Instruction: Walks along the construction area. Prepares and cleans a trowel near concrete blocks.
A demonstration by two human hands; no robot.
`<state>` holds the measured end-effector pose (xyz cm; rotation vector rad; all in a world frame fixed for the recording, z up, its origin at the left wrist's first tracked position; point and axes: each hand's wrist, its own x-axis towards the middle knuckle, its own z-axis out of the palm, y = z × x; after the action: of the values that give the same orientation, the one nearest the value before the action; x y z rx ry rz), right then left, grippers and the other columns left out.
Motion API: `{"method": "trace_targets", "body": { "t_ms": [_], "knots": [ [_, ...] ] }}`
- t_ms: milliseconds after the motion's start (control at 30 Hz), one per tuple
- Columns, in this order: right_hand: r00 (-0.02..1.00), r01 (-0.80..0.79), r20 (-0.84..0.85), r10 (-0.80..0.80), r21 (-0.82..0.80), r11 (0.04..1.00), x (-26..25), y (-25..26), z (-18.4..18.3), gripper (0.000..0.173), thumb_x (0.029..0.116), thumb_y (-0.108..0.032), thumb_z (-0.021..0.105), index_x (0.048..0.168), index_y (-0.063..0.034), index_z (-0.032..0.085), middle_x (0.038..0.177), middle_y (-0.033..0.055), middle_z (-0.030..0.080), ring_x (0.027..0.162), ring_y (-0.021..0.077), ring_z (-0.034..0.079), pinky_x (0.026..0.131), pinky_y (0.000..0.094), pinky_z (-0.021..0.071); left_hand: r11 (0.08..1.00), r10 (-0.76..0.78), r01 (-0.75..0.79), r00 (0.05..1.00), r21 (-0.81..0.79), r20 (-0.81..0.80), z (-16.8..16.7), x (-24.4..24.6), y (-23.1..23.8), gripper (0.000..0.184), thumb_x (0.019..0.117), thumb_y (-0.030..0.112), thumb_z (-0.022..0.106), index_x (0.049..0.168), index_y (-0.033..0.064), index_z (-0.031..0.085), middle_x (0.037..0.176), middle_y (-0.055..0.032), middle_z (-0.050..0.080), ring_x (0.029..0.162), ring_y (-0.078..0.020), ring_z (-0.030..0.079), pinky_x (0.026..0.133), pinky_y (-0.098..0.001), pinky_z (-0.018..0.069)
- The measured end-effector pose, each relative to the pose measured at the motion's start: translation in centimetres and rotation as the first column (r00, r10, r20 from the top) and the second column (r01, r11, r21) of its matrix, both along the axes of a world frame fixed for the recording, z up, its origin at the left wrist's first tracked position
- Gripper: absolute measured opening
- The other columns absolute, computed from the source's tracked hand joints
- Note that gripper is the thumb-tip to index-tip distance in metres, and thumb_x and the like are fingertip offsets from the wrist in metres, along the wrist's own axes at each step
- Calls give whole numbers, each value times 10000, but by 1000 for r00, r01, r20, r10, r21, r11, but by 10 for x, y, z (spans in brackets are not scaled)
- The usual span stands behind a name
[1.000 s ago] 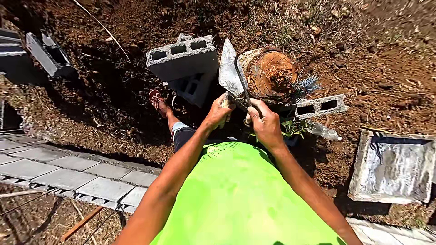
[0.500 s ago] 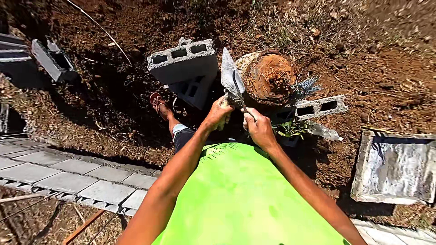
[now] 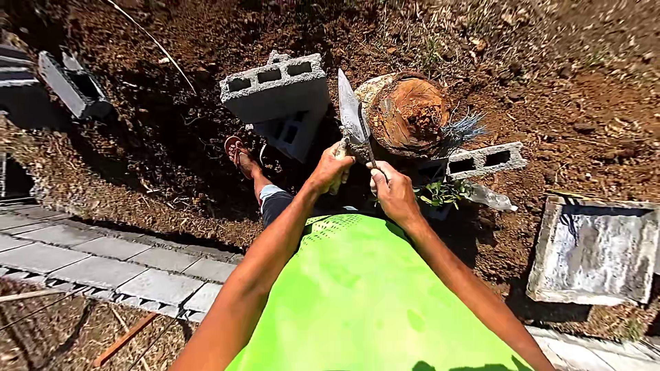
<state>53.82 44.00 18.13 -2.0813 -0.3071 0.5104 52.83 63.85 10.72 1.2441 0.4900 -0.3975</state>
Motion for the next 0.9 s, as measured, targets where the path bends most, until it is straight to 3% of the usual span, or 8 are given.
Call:
{"method": "trace_targets", "body": {
  "t_ms": [133,233,367,500,600,700,767,900],
  "knots": [
    [980,9,198,-39,151,989,-9,1,0,339,1102,-175,413,1295,-3,632,907,67,667,752,123,640,713,310,589,1000,7,-7,1000,4,-11,-1,-13,-1,263,924,85,627,1171,46,546,653,-23,543,466,-127,532,443,-277,512],
    [998,-39,-47,40,25,999,-4,1,-8,311,1103,-190,440,1290,-66,656,815,80,678,666,177,656,650,390,589,1000,15,-15,1000,13,4,-1,-8,0,259,931,79,626,1172,38,541,661,-31,547,467,-129,533,442,-280,510],
    [983,-6,181,-25,167,986,-15,4,4,347,1102,-183,402,1282,-3,638,903,67,666,729,119,634,674,306,581,999,34,-34,999,26,-11,0,-18,2,305,933,76,623,1224,45,538,688,-24,554,484,-121,531,451,-279,512],
    [994,-106,4,106,14,994,-8,6,0,326,1100,-191,435,1303,-57,651,832,79,681,673,175,654,650,388,584,994,103,-105,993,24,58,-3,-14,2,287,931,82,640,1201,42,549,657,-30,555,464,-127,531,438,-286,512],
    [979,-71,202,39,155,985,-15,12,11,325,1097,-164,433,1299,0,629,892,68,667,736,117,642,691,294,589,980,182,-189,977,62,111,-5,-20,2,256,927,89,646,1163,48,554,670,-22,562,472,-126,539,446,-283,521],
    [995,-91,-41,95,101,991,-10,15,-10,321,1109,-189,412,1311,-54,621,829,71,650,666,165,630,623,366,573,946,290,-310,940,94,179,-1,-14,-3,241,930,77,652,1156,35,581,709,-46,591,489,-141,549,458,-301,530],
    [991,-57,-116,64,64,996,-3,16,3,344,1118,-218,382,1317,-83,627,803,60,639,630,170,620,580,375,565,911,350,-387,908,141,230,1,-11,-2,169,941,88,657,1082,42,575,703,-34,589,489,-139,556,464,-307,541],
    [994,-26,108,7,174,984,8,16,66,360,1120,-200,388,1361,-55,614,870,39,648,710,112,625,636,282,565,812,459,-538,828,227,323,3,-9,-2,135,960,98,656,1025,34,557,665,-17,591,486,-141,584,471,-313,561]
  ]
}}
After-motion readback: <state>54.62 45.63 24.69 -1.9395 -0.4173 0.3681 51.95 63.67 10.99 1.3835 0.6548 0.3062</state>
